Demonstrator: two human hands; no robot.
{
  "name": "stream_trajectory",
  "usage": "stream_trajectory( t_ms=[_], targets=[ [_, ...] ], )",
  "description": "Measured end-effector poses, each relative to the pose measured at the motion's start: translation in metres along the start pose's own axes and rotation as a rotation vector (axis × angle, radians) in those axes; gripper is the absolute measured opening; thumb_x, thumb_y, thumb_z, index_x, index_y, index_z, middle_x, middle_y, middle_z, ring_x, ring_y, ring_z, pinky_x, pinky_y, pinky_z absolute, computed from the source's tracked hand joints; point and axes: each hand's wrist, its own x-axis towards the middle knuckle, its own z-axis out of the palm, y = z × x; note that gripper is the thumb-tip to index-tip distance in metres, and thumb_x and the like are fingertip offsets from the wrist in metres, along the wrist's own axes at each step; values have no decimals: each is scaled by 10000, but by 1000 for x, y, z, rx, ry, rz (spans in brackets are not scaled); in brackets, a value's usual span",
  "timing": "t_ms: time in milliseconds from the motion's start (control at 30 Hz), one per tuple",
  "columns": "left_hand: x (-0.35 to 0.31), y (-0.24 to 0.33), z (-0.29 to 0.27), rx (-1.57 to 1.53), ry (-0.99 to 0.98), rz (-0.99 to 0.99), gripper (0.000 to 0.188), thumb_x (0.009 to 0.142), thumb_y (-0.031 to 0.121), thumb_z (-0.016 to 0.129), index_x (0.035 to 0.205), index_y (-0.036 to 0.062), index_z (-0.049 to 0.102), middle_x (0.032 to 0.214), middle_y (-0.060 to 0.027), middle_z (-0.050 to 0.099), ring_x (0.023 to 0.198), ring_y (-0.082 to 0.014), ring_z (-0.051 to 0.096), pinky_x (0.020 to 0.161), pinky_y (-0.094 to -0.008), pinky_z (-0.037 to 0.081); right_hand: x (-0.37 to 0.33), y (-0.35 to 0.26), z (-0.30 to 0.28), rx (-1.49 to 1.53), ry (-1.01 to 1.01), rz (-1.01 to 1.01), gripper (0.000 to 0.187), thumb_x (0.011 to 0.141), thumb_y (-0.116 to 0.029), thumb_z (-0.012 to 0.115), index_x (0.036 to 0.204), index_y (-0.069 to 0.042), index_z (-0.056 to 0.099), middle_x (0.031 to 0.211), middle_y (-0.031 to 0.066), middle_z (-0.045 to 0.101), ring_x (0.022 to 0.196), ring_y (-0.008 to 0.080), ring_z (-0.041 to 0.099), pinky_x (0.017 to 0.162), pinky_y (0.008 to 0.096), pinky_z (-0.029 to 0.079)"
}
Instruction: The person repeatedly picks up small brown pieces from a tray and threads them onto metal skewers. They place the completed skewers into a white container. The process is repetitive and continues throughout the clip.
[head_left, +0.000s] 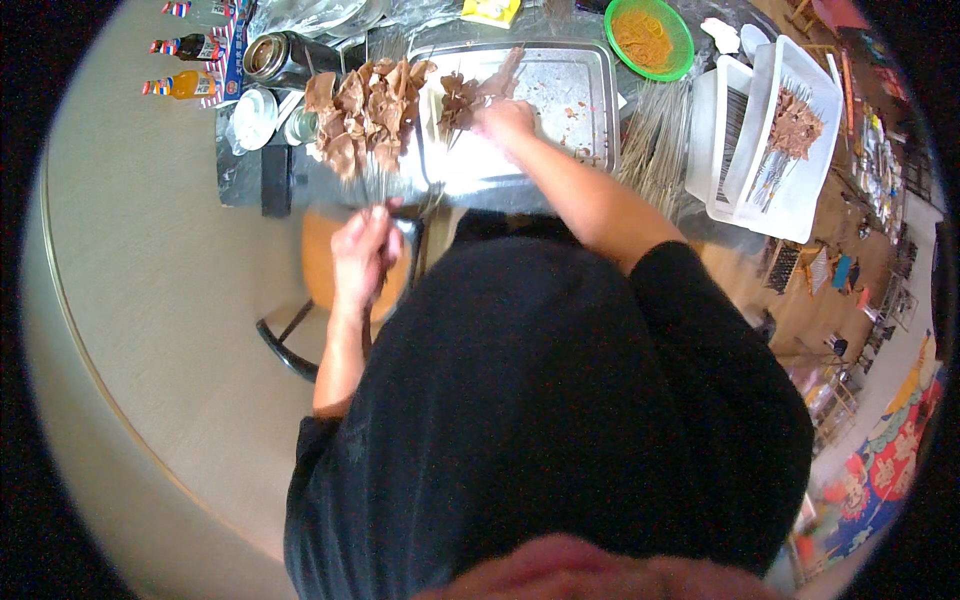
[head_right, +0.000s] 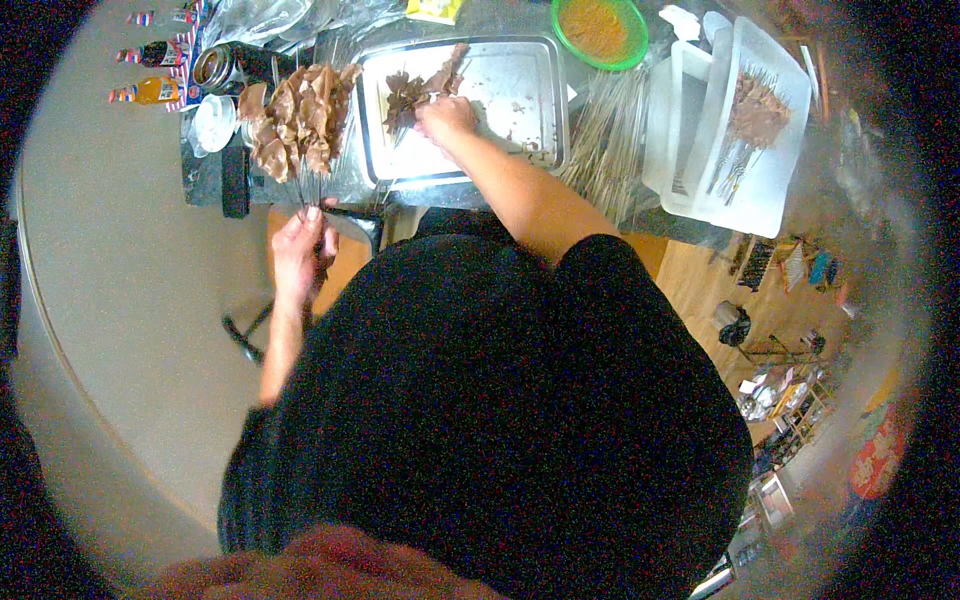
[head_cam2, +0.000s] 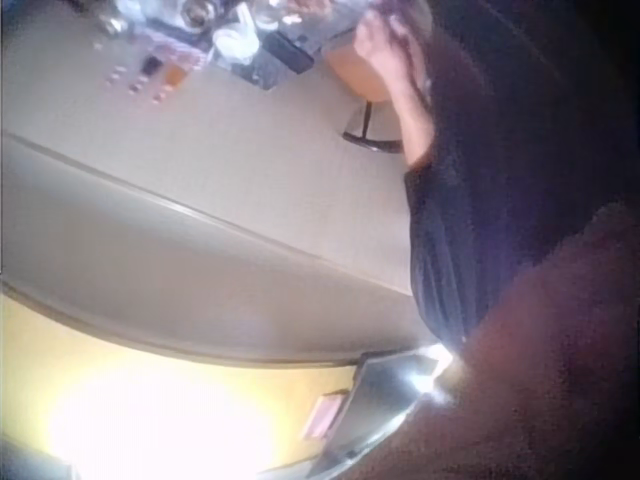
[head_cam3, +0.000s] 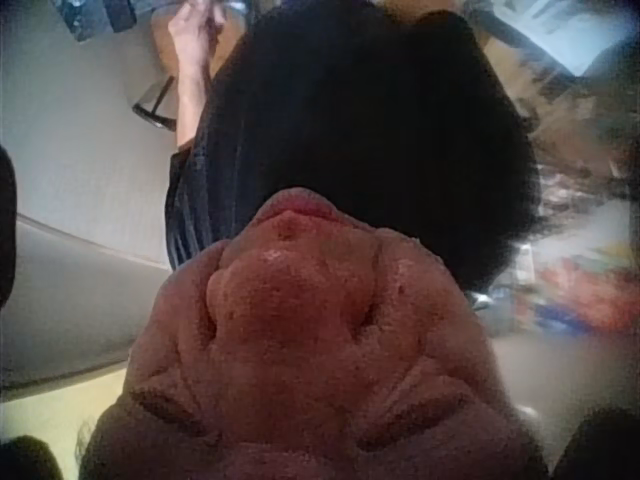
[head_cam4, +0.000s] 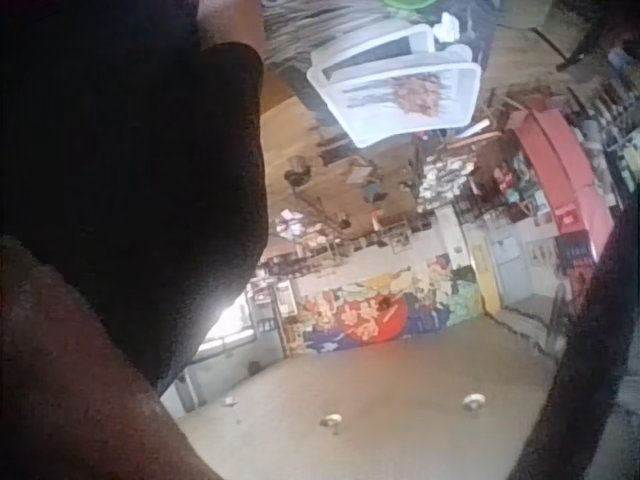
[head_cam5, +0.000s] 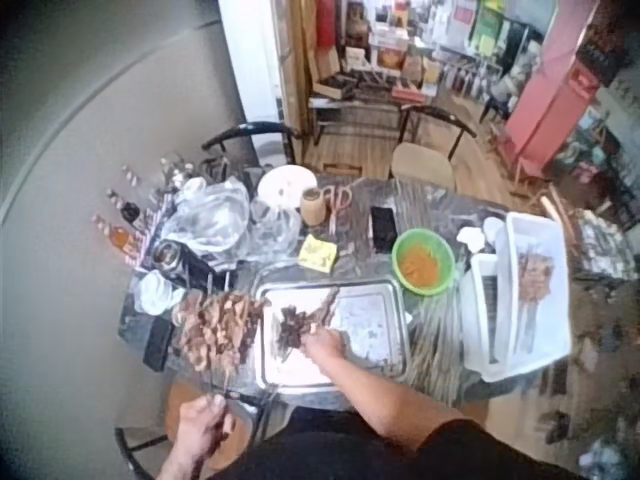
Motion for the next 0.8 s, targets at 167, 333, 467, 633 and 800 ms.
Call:
stream_trajectory(
  t_ms=[167, 333, 467, 633, 800],
  targets=[
    [27, 0, 14, -87, -105, 25, 281, 1032, 162, 586, 1229, -32, 635, 933, -97, 739, 553, -60, 476, 499, -213, 380, -85, -47, -38, 598, -66, 54, 101, 858, -69, 731, 920, 9, 741, 767, 77, 715, 620, 127, 644, 500, 242, 470],
    [52, 10, 50, -55, -100, 124, 235, 997, 94, 627, 1184, -42, 669, 1046, -104, 745, 734, -111, 637, 606, -215, 499, -133, -80, -61, 665, -194, -183, 145, 847, -71, 749, 960, 21, 749, 795, 79, 727, 622, 121, 648, 508, 234, 477],
    [38, 40, 96, -214, -167, 60, 166, 981, 103, 637, 1067, -28, 691, 950, -109, 734, 792, -147, 671, 677, -256, 513, -148, -91, -72, 611, -102, -284, 145, 844, -57, 739, 959, 33, 749, 798, 84, 725, 643, 108, 650, 536, 237, 500],
    [45, 47, 121, -117, -286, 117, 144, 991, 104, 641, 1099, 21, 689, 921, -35, 726, 615, -54, 540, 529, -183, 422, -177, -110, -112, 755, -95, -304, 135, 838, -88, 785, 912, 13, 735, 789, 56, 708, 629, 89, 627, 543, 212, 474],
    [37, 64, 157, -83, -305, 93, 180, 1011, 110, 607, 1154, 20, 668, 1014, -90, 755, 613, -39, 533, 528, -169, 424, -169, -98, -134, 840, -72, -278, 133, 848, -106, 803, 918, -20, 730, 775, 17, 692, 602, 45, 595, 489, 185, 385]
  ],
)
